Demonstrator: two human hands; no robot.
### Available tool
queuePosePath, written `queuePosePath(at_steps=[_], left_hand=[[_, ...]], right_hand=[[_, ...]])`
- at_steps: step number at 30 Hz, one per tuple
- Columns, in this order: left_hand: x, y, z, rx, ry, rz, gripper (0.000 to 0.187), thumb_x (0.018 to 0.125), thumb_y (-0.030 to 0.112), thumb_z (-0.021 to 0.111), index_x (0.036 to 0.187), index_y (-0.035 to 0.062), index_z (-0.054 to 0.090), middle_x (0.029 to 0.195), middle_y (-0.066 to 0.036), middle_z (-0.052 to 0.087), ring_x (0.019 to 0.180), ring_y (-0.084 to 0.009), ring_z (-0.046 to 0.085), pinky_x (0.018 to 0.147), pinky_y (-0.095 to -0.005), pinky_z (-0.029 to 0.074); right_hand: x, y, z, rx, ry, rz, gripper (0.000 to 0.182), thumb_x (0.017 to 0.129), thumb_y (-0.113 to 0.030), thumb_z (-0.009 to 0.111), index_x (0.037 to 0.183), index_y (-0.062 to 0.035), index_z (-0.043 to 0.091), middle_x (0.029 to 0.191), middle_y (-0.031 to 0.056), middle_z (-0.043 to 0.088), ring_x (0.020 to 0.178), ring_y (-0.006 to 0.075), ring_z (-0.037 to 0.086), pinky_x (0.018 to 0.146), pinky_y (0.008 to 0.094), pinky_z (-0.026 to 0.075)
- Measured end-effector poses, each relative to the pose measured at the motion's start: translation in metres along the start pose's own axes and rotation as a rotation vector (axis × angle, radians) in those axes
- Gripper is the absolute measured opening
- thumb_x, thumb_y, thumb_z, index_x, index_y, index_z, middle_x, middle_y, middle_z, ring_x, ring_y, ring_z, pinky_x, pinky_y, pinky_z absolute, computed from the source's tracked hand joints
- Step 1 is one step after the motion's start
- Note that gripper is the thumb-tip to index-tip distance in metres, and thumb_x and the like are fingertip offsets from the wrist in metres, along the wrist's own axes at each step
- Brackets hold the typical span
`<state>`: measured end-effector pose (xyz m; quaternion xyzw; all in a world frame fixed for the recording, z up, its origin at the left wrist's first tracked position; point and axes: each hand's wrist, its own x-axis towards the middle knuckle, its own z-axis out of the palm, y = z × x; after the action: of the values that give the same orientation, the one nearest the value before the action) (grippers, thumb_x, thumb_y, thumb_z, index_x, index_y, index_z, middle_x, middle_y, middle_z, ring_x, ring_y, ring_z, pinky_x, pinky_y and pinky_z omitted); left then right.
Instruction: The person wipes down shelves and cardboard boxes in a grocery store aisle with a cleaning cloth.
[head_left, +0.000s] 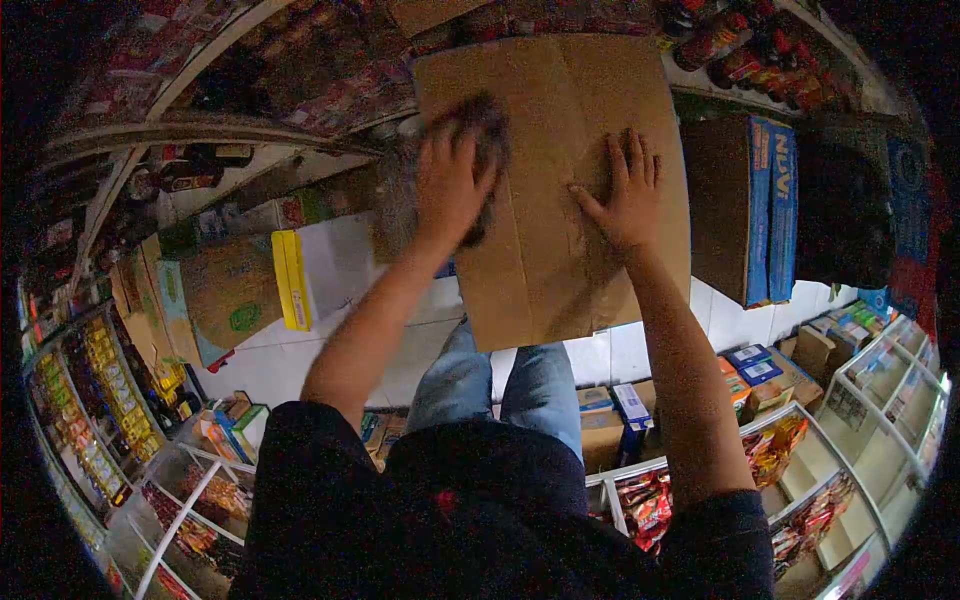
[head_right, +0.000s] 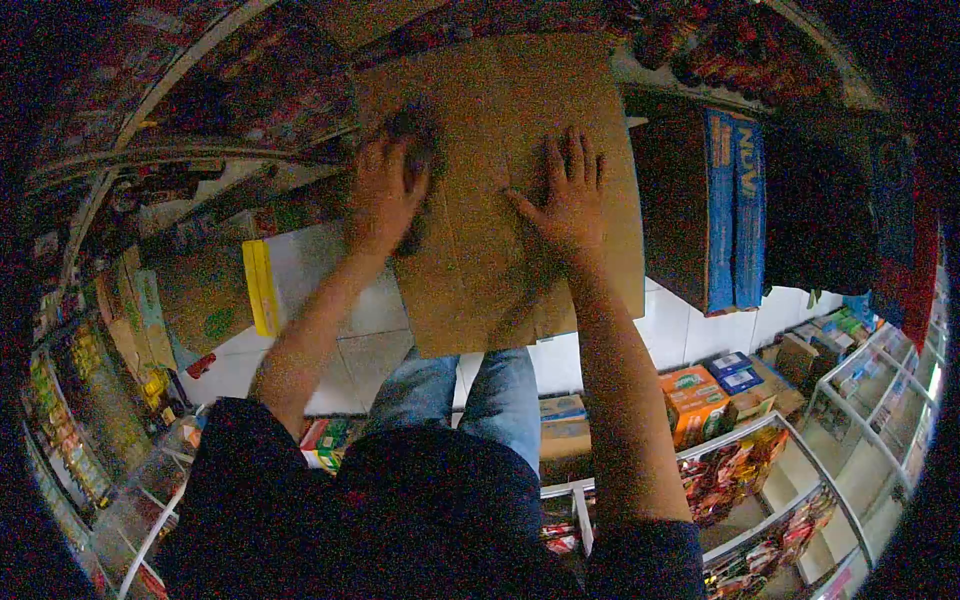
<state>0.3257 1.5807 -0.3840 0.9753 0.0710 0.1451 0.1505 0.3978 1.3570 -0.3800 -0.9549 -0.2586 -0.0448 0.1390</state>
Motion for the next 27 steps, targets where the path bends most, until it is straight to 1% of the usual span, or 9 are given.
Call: queuePosePath(at_steps=[6,10,12,13,15,21,22,25,27], left_hand=[[-0.162,0.07,-0.023,-0.297,-0.243,-0.003,0.044,0.068,0.021,0.066,0.109,0.0116,0.05,0.117,-0.015,0.039,0.107,-0.037,0.037,0.089,-0.047,0.034],[-0.198,0.072,-0.036,-0.49,-0.281,-0.065,0.046,0.068,0.02,0.066,0.109,0.0112,0.05,0.116,-0.015,0.039,0.108,-0.0369,0.036,0.092,-0.0456,0.032],[-0.21,0.066,-0.018,-0.657,0.036,-0.56,0.047,0.074,0.024,0.062,0.115,0.0097,0.046,0.119,-0.017,0.037,0.112,-0.0338,0.034,0.095,-0.0421,0.029],[-0.203,0.062,-0.012,-0.656,0.055,-0.59,0.047,0.074,0.024,0.062,0.115,0.0097,0.046,0.119,-0.017,0.037,0.112,-0.0338,0.034,0.095,-0.0421,0.029],[-0.181,0.048,0.0,-0.929,0.165,-1.091,0.052,0.079,0.03,0.057,0.122,0.0067,0.039,0.124,-0.017,0.035,0.117,-0.0287,0.032,0.096,-0.0381,0.027],[-0.202,0.043,0.025,-1.561,0.214,-1.426,0.057,0.083,0.031,0.053,0.127,0.0039,0.03,0.123,-0.012,0.038,0.112,-0.0219,0.037,0.094,-0.0322,0.031],[-0.219,0.046,0.045,-1.562,0.359,-1.256,0.05,0.083,0.029,0.053,0.121,0.0035,0.034,0.115,-0.01,0.044,0.104,-0.0217,0.043,0.089,-0.0309,0.035],[-0.217,0.048,0.043,-1.717,0.404,-1.303,0.039,0.083,0.026,0.052,0.112,0.0026,0.04,0.106,-0.008,0.048,0.097,-0.0215,0.046,0.085,-0.0329,0.037],[-0.241,0.039,0.107,-1.645,0.342,-1.285,0.034,0.083,0.023,0.052,0.107,0.0021,0.042,0.103,-0.008,0.048,0.094,-0.0217,0.047,0.084,-0.0338,0.038]], right_hand=[[-0.001,-0.001,-0.002,0.007,0.023,-0.006,0.078,0.069,-0.052,0.059,0.13,-0.0117,0.032,0.135,0.0157,0.027,0.126,0.0324,0.023,0.103,0.0482,0.013],[-0.002,0.004,0.001,0.028,0.033,-0.062,0.075,0.071,-0.049,0.058,0.131,-0.0115,0.032,0.136,0.0155,0.025,0.125,0.0334,0.022,0.102,0.0487,0.014],[-0.002,0.003,0.003,0.032,0.039,-0.075,0.075,0.071,-0.048,0.058,0.131,-0.0112,0.032,0.136,0.0155,0.025,0.125,0.0339,0.022,0.102,0.0486,0.014],[-0.001,0.002,0.002,0.033,0.05,-0.069,0.074,0.072,-0.047,0.059,0.131,-0.011,0.032,0.136,0.0155,0.025,0.125,0.0344,0.022,0.102,0.0484,0.014],[-0.002,-0.001,0.001,0.019,0.036,-0.116,0.072,0.073,-0.044,0.059,0.13,-0.0106,0.032,0.136,0.0155,0.025,0.125,0.0346,0.023,0.102,0.0479,0.015],[-0.002,0.005,0.01,0.026,0.026,-0.158,0.071,0.073,-0.04,0.06,0.131,-0.0109,0.031,0.137,0.0152,0.025,0.126,0.0328,0.022,0.102,0.0479,0.016],[-0.001,0.005,0.011,0.056,0.033,-0.132,0.07,0.073,-0.039,0.061,0.13,-0.0107,0.032,0.136,0.0152,0.026,0.125,0.0332,0.023,0.102,0.0474,0.017],[0.005,0.006,0.012,0.011,0.056,-0.228,0.063,0.077,-0.032,0.058,0.13,-0.0077,0.033,0.136,0.0156,0.025,0.123,0.0345,0.025,0.1,0.0446,0.021],[0.003,0.013,0.015,0.015,0.035,-0.212,0.067,0.075,-0.037,0.058,0.13,-0.0087,0.032,0.136,0.0152,0.025,0.124,0.0339,0.023,0.101,0.0454,0.019]])
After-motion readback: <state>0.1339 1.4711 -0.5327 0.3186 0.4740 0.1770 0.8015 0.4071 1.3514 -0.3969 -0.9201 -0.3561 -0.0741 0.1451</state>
